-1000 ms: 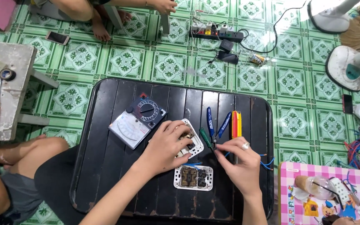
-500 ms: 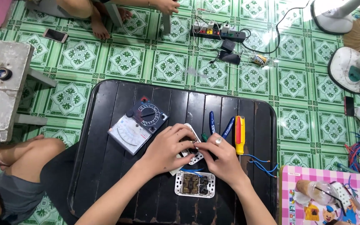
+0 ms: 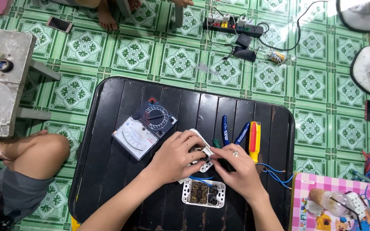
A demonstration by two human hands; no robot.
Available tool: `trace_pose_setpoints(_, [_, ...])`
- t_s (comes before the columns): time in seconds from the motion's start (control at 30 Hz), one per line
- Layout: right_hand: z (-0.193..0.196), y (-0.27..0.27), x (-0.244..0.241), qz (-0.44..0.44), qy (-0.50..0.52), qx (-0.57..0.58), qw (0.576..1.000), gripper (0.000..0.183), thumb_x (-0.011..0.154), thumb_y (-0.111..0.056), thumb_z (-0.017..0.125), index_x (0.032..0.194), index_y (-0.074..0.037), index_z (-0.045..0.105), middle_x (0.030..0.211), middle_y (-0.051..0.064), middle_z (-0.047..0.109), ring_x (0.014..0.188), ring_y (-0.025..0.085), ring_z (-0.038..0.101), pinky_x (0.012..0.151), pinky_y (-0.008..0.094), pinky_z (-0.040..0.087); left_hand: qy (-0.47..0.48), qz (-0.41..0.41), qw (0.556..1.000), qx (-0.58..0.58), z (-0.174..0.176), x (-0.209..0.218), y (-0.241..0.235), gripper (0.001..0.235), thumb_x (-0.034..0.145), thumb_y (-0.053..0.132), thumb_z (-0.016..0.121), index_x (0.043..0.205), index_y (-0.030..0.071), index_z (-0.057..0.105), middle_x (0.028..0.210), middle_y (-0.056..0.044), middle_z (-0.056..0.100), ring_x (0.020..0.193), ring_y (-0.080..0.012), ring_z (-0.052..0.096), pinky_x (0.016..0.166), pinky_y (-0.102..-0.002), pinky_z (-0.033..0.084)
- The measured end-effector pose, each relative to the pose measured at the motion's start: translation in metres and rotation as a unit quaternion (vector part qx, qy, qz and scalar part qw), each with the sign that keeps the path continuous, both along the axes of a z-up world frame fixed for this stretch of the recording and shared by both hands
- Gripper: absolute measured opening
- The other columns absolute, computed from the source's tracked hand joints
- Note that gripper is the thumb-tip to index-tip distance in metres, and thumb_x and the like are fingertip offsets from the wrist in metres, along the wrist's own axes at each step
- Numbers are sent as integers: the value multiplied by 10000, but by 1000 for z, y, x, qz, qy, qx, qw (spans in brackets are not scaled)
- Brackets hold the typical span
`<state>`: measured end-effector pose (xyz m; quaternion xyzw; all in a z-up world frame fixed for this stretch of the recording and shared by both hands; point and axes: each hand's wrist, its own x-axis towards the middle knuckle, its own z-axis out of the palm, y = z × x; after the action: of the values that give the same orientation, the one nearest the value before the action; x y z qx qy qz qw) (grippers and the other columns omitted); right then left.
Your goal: The person repairs a white electrical socket by using a yellow screwdriver to tighten internal screws and pliers to adjust wires. They handle the socket casing and internal components on a black table while a multimeter sits nearby.
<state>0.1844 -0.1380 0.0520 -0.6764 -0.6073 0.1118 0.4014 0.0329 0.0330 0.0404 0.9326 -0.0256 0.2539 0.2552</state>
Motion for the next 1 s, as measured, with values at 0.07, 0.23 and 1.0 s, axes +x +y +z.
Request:
trace_pose_setpoints(0.07, [0, -3, 0, 2, 11, -5, 1000, 381, 884, -18, 759, 1250, -50, 662, 931, 25, 760, 832, 195, 653, 818, 336, 545, 7, 3, 1000, 2, 1, -1, -1, 165, 905, 211, 791, 905, 85, 686, 1026, -68, 609, 1001, -291, 575, 713, -381, 431])
trace_pose_setpoints(0.23, [-1, -3, 0, 6, 41, -12, 999, 420, 877, -19, 769, 1278, -38, 645, 917, 37, 757, 837, 194, 654, 830, 333, 565, 25, 16, 999, -20, 3, 0, -2, 181, 930, 226, 787, 888, 77, 694, 1007, -64, 604, 966, -274, 569, 679, -373, 431])
trace_pose_setpoints(1.0, [-14, -4, -10, -17, -11, -17, 1000, 641, 882, -28, 793, 1447, -6, 493, 979, 40, 754, 877, 179, 681, 851, 351, 533, 35, 19, 999, -22, -2, -2, -2, 185, 915, 235, 795, 891, 77, 703, 1036, -68, 600, 993, -288, 557, 695, -382, 437])
